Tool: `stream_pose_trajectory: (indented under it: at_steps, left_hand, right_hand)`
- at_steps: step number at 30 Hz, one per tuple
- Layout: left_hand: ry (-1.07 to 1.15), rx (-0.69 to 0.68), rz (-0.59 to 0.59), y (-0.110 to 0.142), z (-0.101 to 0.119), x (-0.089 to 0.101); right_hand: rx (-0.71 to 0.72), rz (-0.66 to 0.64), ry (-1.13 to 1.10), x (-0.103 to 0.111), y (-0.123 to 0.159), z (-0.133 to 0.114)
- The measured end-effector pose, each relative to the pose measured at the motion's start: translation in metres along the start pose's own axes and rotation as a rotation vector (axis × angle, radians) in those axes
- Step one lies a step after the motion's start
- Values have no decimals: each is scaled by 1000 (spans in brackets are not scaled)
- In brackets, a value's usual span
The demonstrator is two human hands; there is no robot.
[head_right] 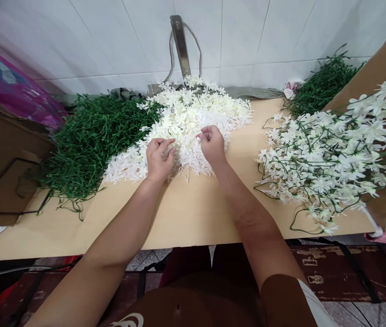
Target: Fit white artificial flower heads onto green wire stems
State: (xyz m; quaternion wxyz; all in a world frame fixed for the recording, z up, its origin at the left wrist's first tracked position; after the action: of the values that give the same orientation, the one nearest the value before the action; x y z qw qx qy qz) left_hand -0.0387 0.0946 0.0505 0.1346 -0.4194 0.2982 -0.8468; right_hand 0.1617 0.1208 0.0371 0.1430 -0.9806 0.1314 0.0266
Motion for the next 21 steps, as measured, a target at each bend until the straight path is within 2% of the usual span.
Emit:
stream_pose_trajectory:
  at_steps: [3, 5, 13, 15, 18, 21]
  left_hand:
    - [-62, 29, -19, 0, 6, -5]
    - [-99, 47, -40, -3, 9, -7]
    - [-193, 127, -107, -28, 3, -13]
    - [-150, 162, -81, -34, -1, -7]
    - [-3, 202, 18, -40, -5, 10]
    - [358, 324, 120, -38, -12, 26]
  right_hand:
    - [-54, -49, -32, 1, 7, 9]
    - [-38, -53, -31, 5, 10, 10]
    - [245, 47, 184, 24, 16, -17]
    - [224, 47, 161, 24, 15, -16]
    - [155, 2, 56, 17, 15, -8]
    - [152, -55, -1, 6, 19, -6]
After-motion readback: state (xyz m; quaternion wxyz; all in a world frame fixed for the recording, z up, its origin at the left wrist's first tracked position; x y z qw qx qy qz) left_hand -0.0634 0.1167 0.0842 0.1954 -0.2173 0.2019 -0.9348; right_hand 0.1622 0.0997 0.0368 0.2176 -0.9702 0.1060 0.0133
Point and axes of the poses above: each hand's wrist, its own y-axis away from the middle knuckle, its own x-axis out of the back of the hand, z = x × y, the point moved 10 cm from there along -y, towards the middle knuckle, and after that the axes turned 2 degrees about x, right-handed, at the moved point
